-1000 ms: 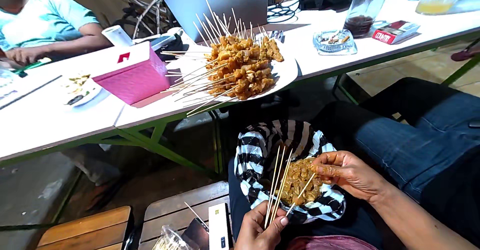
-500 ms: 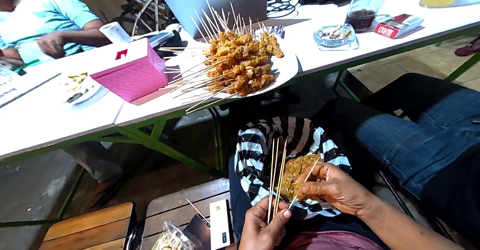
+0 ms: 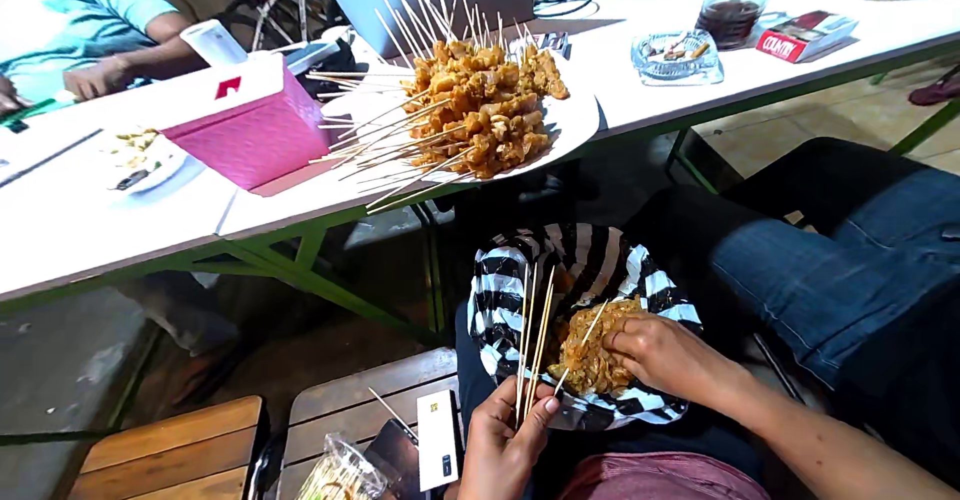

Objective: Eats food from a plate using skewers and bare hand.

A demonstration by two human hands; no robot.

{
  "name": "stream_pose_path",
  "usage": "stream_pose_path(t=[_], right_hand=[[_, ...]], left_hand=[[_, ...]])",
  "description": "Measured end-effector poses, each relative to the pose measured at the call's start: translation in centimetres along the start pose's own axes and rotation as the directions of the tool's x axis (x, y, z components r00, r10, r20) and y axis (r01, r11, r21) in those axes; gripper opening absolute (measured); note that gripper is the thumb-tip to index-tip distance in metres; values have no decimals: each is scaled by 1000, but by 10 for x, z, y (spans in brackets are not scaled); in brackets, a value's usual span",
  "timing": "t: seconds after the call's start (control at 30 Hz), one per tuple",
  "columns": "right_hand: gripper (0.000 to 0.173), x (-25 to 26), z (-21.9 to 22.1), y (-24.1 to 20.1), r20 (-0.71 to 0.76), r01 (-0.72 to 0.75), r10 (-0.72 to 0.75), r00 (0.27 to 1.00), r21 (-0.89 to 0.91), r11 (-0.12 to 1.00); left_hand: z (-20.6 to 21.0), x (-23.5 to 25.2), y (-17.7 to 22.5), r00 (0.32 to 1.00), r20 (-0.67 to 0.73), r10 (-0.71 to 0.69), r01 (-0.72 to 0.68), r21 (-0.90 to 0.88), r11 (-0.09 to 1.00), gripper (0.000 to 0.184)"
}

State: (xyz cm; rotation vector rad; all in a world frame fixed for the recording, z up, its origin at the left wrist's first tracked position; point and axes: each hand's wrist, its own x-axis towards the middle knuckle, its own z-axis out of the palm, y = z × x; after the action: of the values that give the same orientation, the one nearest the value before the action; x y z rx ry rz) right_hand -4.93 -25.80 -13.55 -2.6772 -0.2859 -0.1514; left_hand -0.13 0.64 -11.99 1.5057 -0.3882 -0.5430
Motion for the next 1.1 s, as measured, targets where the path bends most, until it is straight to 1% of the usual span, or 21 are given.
stream_pose_path(t=[0.03, 0.07, 0.1, 0.13, 0.17, 0.2, 0.23, 0.3, 0.37, 0.4, 0.57, 0.7, 0.8, 0.93, 1.0, 1.07, 1.1], right_hand=[[15, 3, -3, 4, -59, -25, 30, 998, 98, 995], [18, 5, -10, 9, -99, -62, 88, 991, 238, 969], [21, 6, -19, 12, -92, -114, 164, 982, 401, 909], [22, 7, -28, 13, -46, -169, 237, 970, 570, 804], [23, 7, -36, 13, 9, -206, 285, 959, 710, 673], [24, 6, -42, 12, 52, -220, 306, 951, 808, 547], [25, 5, -44, 12, 82, -220, 311, 947, 871, 439], [29, 2, -45, 12, 112, -210, 318, 941, 933, 291], [25, 3, -45, 11, 117, -191, 347, 931, 963, 189], [22, 3, -45, 9, 114, -183, 370, 922, 970, 157], [14, 7, -44, 4, 108, -171, 450, 886, 980, 100], [13, 6, -39, 1, 65, -128, 483, 873, 987, 99], [15, 6, -34, 1, 6, -82, 481, 877, 987, 137], [15, 4, -29, 1, -85, -23, 447, 890, 973, 229], [15, 3, -27, -1, -110, -3, 435, 894, 968, 250], [15, 4, -26, -4, -98, -1, 439, 893, 976, 220], [15, 4, -26, -6, -70, -12, 453, 889, 985, 174]], left_hand=[[-2, 0, 1, 1000, 0, 3, -3, 11, 1000, 6], [-3, 0, 2, 1000, 3, 3, -3, 17, 1000, 7], [-5, 0, 2, 1000, 11, -1, 0, 20, 1000, 7], [-7, 0, 3, 1000, 23, -6, 5, 18, 1000, 7], [-8, 0, 4, 999, 37, -10, 10, 12, 1000, 7], [-9, 0, 4, 998, 55, -14, 14, 5, 1000, 7], [-9, 0, 4, 997, 70, -18, 18, -3, 1000, 7], [-7, 0, 2, 996, 91, -17, 18, -14, 1000, 7], [-6, 0, 1, 994, 108, -11, 13, -19, 1000, 8], [-5, 0, 1, 993, 115, -11, 14, -20, 1000, 8], [-3, 0, 1, 992, 119, -28, 32, -29, 999, 7], [-1, -1, 1, 993, 108, -39, 43, -28, 999, 7], [0, -1, 0, 993, 112, -41, 44, -28, 999, 7], [1, -1, 0, 993, 101, -58, 59, -8, 998, 6], [2, -1, 0, 993, 94, -67, 68, -6, 998, 5], [4, -2, 1, 994, 87, -71, 73, -16, 997, 5], [4, -2, 1, 994, 82, -72, 74, -20, 997, 6]])
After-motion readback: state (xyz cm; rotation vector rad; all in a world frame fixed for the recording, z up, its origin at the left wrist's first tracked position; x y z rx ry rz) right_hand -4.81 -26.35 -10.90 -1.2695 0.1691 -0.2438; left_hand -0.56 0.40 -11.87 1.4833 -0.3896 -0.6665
